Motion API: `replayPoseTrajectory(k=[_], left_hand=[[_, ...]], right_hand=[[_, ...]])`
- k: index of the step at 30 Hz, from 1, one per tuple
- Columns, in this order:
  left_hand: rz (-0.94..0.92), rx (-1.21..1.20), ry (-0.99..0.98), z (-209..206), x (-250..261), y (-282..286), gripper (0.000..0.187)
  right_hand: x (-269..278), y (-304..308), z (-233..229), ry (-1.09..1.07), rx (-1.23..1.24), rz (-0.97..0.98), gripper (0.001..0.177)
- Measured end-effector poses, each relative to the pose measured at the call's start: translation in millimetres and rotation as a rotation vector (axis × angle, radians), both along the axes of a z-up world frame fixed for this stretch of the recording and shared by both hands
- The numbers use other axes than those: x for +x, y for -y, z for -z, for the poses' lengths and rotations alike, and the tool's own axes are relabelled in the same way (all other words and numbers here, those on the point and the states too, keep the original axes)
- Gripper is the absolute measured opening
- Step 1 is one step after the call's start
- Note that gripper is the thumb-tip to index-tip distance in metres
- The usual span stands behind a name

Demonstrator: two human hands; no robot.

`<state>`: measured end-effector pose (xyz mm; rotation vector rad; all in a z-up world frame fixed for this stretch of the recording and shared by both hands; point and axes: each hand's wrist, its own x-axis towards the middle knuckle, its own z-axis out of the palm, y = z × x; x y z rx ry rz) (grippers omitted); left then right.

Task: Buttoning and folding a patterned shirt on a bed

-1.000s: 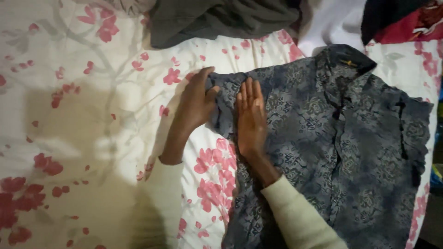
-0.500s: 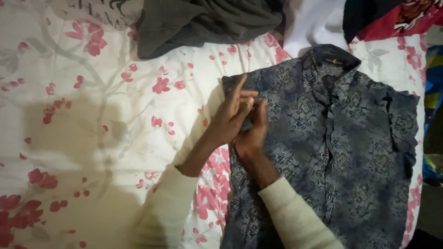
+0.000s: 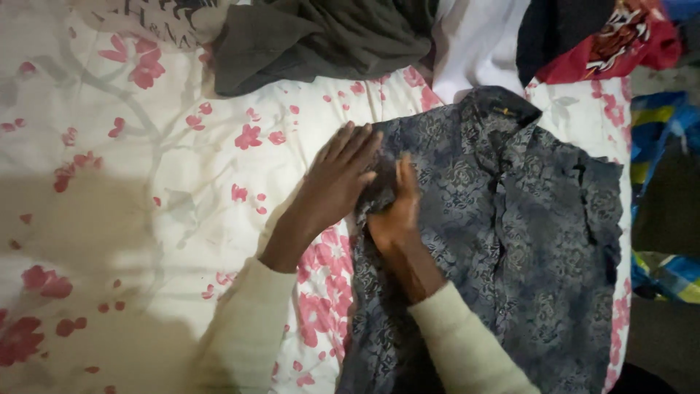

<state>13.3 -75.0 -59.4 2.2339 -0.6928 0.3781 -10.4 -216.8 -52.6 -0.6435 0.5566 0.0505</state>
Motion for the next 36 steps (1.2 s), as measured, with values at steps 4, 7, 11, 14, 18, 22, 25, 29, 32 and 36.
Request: replayPoseTrajectory(k=[4,7,11,14,18,22,25,29,32,36], left_hand=[[-0.035,0.336,0.073,9.1,-2.7,-2.5,0.091],[0.073,0.238,-0.120,-46.0,-18.0,-7.7,0.107],[0.100,0.354,-0.154,-20.7,-6.0,-6.2,0.131],[0.132,0.356,-0.171,-8.1,-1.1,-9.2,0.142],[0.169,0.252,-0.217,-14.8,-1.9,-17.3,0.132],[0.165,0.199,-0.145,-20.2,1.8,-18.1,0.102],[0.062,0.065,0.156,-6.0,14.9,-21.3,0.059],[-0.279,0.013,-0.123,5.1,13.7,-16.1,0.049],[-0.465,-0.094,-0.204,19.4,17.5,-22.2,0.046],[-0.332,-0.012,-0.425,-32.7,-6.3,-11.2,0.030]], right_hand=[[-36.9,11.6,-78.9,0.143,-0.793,-0.361,0.099],[-67.0,26.9,-82.9,0.584,-1.423,-0.377,0.083],[-80.4,31.4,-61.6,0.732,-1.597,-0.486,0.076],[-93.7,35.7,-41.3,0.700,-1.627,-0.661,0.070],[-103.7,39.9,-47.0,0.704,-1.686,-0.749,0.077],[-104.6,37.9,-46.8,0.698,-1.698,-0.710,0.087],[-104.7,39.6,-46.7,0.680,-1.647,-0.699,0.087],[-96.5,47.1,-39.1,0.516,-1.544,-0.625,0.090],[-69.9,57.1,-33.4,0.628,-1.453,-0.408,0.066],[1.5,82.8,-35.4,0.558,-1.541,-0.295,0.044]])
